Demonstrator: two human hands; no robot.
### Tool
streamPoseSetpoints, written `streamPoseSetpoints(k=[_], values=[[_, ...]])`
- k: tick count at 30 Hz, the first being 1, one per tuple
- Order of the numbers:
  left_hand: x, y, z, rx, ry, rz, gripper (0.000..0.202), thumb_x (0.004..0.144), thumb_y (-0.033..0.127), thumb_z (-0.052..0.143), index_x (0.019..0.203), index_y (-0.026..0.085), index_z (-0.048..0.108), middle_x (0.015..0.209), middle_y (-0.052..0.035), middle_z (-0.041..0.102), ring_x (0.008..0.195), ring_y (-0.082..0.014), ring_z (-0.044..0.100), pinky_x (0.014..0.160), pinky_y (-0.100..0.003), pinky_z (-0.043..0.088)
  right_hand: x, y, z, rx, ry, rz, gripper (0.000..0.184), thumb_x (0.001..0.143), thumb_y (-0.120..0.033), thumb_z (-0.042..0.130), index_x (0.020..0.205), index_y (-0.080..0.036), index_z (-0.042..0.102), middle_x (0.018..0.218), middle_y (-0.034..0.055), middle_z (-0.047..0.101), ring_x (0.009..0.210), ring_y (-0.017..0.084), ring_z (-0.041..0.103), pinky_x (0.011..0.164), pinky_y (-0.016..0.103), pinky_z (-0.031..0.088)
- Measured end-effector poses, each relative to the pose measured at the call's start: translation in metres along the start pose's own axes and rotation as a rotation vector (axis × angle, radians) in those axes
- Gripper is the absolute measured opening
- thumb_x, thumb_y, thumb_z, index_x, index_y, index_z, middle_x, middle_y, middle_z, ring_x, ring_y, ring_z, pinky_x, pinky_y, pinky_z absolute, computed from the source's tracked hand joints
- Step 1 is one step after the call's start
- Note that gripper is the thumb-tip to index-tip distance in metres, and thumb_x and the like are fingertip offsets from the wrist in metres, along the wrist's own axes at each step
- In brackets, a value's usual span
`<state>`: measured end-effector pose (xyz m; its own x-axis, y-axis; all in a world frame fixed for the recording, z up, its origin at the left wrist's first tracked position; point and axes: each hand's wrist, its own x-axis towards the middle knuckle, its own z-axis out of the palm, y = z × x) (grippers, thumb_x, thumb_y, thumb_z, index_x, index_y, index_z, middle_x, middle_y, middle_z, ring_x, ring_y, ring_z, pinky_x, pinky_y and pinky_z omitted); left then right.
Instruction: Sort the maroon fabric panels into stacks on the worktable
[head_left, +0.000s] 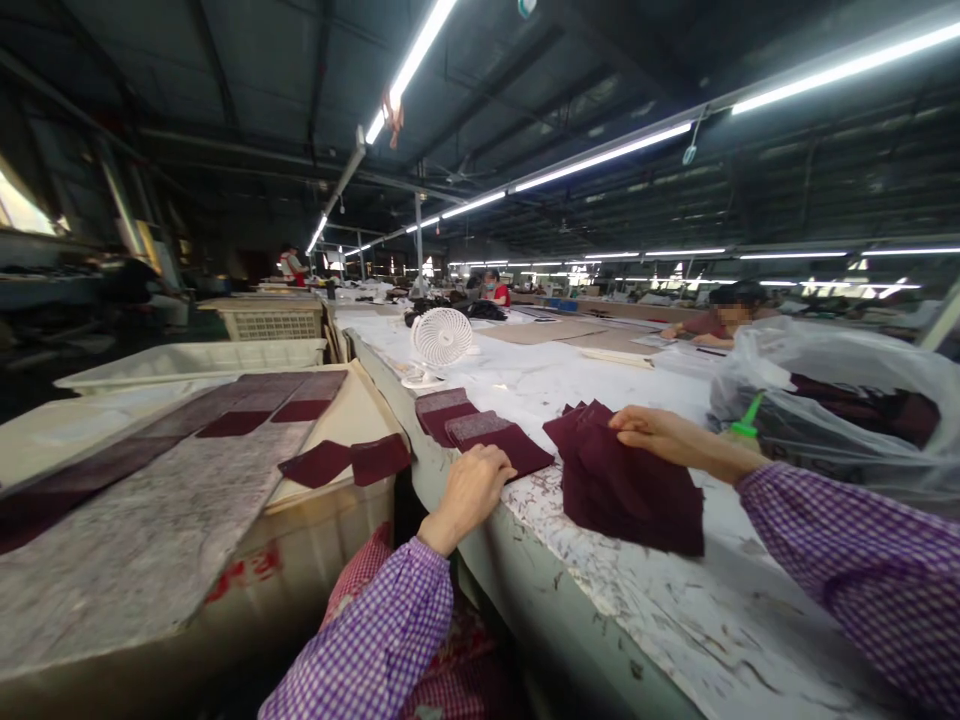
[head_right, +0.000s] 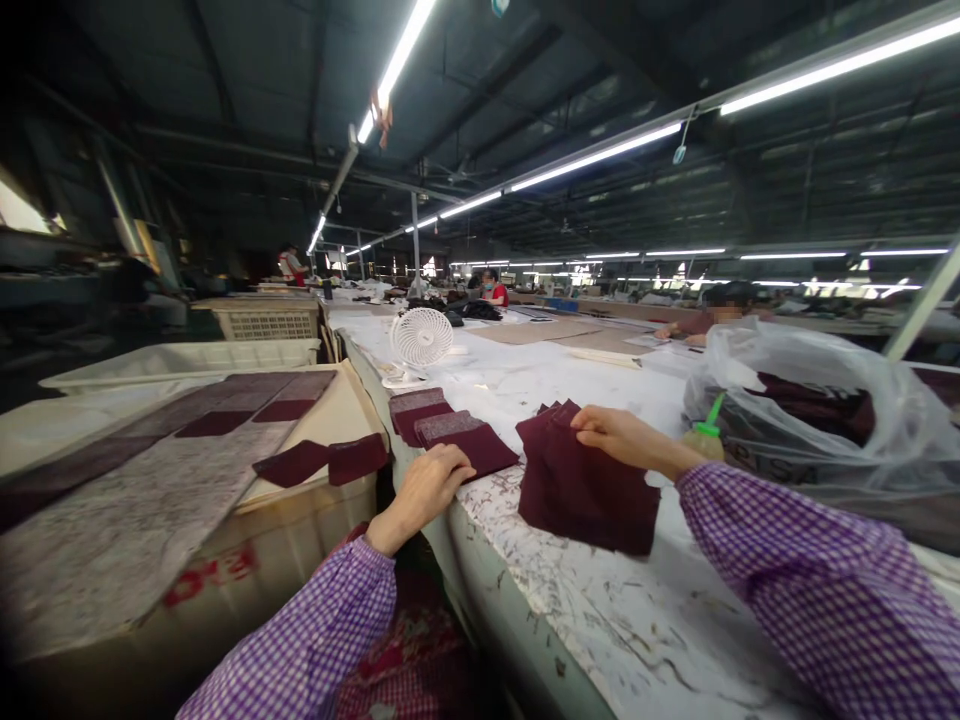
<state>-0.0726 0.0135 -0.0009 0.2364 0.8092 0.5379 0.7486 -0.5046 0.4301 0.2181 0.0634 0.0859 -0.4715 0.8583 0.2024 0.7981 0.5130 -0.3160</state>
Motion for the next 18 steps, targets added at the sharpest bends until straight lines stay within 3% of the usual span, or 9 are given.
streamPoseSetpoints(k=[2, 4, 6, 8, 12, 15, 16, 18], values=[[0.004, -0.005, 0.0, -0.054, 0.034, -0.038, 0.016, 0.087, 0.025, 0.051, 0.078, 0.019, 0.062, 0.082, -0.0024, 0.064, 0.078, -0.0175, 0.057, 0.07, -0.027, 0.041, 0.01, 0.001, 0.003, -0.182, 0.092, -0.01, 0.023, 0.083, -0.029, 0.051, 0.1, -0.016, 0.059, 0.1, 0.0121, 0.062, 0.093, 0.026, 0.058, 0.084, 0.042, 0.043], [0.008, -0.008, 0.0, -0.087, 0.053, -0.05, 0.016, 0.087, 0.026, 0.051, 0.077, 0.019, 0.062, 0.078, -0.0011, 0.065, 0.072, -0.0159, 0.058, 0.066, -0.025, 0.041, 0.018, -0.014, 0.015, -0.243, 0.107, -0.186, 0.025, 0.085, -0.028, 0.051, 0.105, -0.017, 0.06, 0.108, 0.0124, 0.06, 0.101, 0.026, 0.055, 0.089, 0.042, 0.04], [0.01, -0.009, 0.001, -0.124, 0.07, -0.052, 0.016, 0.085, 0.027, 0.053, 0.074, 0.019, 0.061, 0.075, -0.0001, 0.065, 0.069, -0.0152, 0.058, 0.063, -0.024, 0.041, 0.028, -0.04, 0.033, -0.186, 0.028, -0.415, 0.027, 0.088, -0.031, 0.051, 0.111, -0.019, 0.059, 0.11, 0.0095, 0.061, 0.104, 0.023, 0.053, 0.092, 0.038, 0.038], [0.01, -0.01, 0.002, -0.156, 0.104, -0.059, 0.017, 0.084, 0.028, 0.053, 0.072, 0.019, 0.061, 0.073, 0.0003, 0.065, 0.068, -0.0148, 0.059, 0.063, -0.024, 0.041, 0.04, -0.065, 0.052, -0.107, -0.051, -0.49, 0.03, 0.084, -0.032, 0.058, 0.111, -0.019, 0.059, 0.113, 0.0089, 0.059, 0.104, 0.022, 0.053, 0.091, 0.034, 0.038], [0.004, -0.016, -0.004, -0.202, 0.326, -0.163, 0.031, 0.094, 0.032, 0.032, 0.083, 0.017, 0.058, 0.079, -0.0037, 0.064, 0.074, -0.0154, 0.061, 0.068, -0.026, 0.044, 0.064, -0.087, 0.077, -0.048, -0.104, -0.359, 0.007, 0.079, -0.024, 0.062, 0.08, -0.018, 0.062, 0.077, 0.0011, 0.061, 0.072, 0.015, 0.054, 0.067, 0.025, 0.037], [0.0, -0.017, -0.013, -0.23, 0.509, -0.178, 0.033, 0.095, 0.033, 0.03, 0.082, 0.017, 0.057, 0.08, -0.0043, 0.064, 0.077, -0.016, 0.06, 0.073, -0.027, 0.044, 0.074, -0.083, 0.081, -0.01, -0.045, -0.236, 0.016, 0.083, -0.02, 0.056, 0.068, -0.015, 0.056, 0.058, -0.0033, 0.049, 0.055, 0.01, 0.043, 0.055, 0.023, 0.028], [-0.001, -0.015, -0.015, -0.211, 0.492, -0.134, 0.032, 0.094, 0.034, 0.034, 0.079, 0.018, 0.057, 0.078, -0.0037, 0.063, 0.077, -0.016, 0.06, 0.073, -0.027, 0.044, 0.075, -0.081, 0.082, 0.009, -0.032, -0.205, 0.018, 0.083, -0.02, 0.056, 0.066, -0.015, 0.054, 0.056, -0.0042, 0.046, 0.053, 0.01, 0.04, 0.053, 0.023, 0.026], [0.002, -0.011, -0.015, -0.097, 0.306, -0.013, 0.032, 0.093, 0.032, 0.038, 0.074, 0.018, 0.059, 0.077, -0.0036, 0.063, 0.079, -0.0166, 0.058, 0.076, -0.027, 0.044, 0.076, -0.078, 0.083, 0.056, -0.016, -0.148, 0.022, 0.082, -0.021, 0.058, 0.062, -0.015, 0.052, 0.053, -0.0056, 0.042, 0.052, 0.009, 0.038, 0.052, 0.023, 0.025]])
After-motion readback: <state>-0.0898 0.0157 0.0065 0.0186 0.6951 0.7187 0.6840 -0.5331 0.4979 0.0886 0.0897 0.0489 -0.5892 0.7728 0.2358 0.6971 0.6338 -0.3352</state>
